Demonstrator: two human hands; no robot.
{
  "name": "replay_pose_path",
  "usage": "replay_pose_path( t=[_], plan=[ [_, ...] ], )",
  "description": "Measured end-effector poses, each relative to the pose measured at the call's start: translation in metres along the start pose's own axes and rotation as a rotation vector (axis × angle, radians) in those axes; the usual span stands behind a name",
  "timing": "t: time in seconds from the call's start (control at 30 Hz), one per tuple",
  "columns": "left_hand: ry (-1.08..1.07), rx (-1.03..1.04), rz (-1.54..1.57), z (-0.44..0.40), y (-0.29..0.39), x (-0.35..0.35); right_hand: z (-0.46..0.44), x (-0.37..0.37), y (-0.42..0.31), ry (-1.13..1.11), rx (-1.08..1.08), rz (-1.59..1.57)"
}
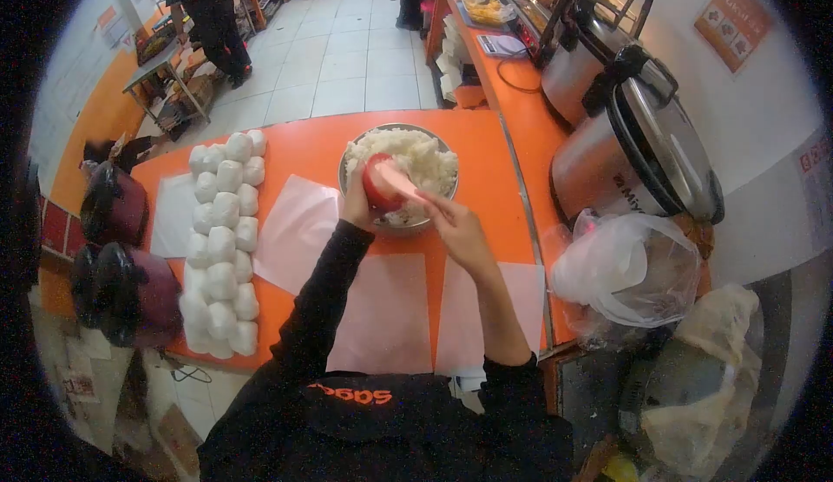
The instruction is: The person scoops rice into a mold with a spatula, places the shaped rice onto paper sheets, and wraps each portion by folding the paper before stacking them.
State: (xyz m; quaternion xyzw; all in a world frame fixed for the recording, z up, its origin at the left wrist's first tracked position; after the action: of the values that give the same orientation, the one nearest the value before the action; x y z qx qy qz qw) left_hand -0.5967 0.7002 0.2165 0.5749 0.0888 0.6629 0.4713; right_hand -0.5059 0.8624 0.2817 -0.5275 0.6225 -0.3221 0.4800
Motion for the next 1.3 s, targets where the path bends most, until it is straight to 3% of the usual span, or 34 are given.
replay_pose_path(
  t=[0.1,0.17,0.37,0.47,0.57,0.67,0.77,0.97,1.3],
  plan=[
    [0.018,-0.044,0.084,0.003,0.0,-0.002,-0.009,-0.017,0.002,-0.032,0.126,-0.143],
    [-0.043,-0.045,0.15,-0.002,-0.002,-0.012,-0.013,-0.03,-0.009,-0.023,0.325,-0.268],
    [0.094,0.15,-0.027,0.007,0.006,-0.012,0.011,-0.013,0.01,0.218,0.37,-0.37],
    [0.114,0.187,-0.08,0.018,0.01,-0.002,0.014,-0.015,0.014,0.31,0.249,-0.236],
    [0.127,0.178,-0.067,0.018,0.011,-0.014,0.005,-0.039,0.021,0.402,-0.105,0.346],
    [0.246,0.318,-0.464,0.011,0.018,-0.039,0.009,-0.063,-0.005,0.072,0.046,0.719],
    [0.566,0.591,-1.183,0.027,0.03,-0.017,0.016,-0.063,-0.014,-0.13,-0.102,0.93],
    [0.705,0.774,-1.531,0.028,0.016,0.021,0.001,-0.026,0.025,-0.145,-0.289,0.969],
    [0.853,0.792,-1.595,0.019,0.0,0.023,0.006,-0.003,0.049,0.016,-0.424,0.848]
  ],
)
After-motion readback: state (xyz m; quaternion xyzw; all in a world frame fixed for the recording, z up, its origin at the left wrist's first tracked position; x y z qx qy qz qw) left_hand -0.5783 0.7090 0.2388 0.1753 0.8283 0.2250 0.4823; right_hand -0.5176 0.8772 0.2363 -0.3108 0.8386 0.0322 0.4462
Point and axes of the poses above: each hand's wrist, its own z-axis away from the middle knuckle, its own x-axis out of the palm, y = z × x, the point moved 2 cm from there along -z, towards the middle knuckle, and after that the axes turned 15 degrees about -x, right-handed, at the moved point
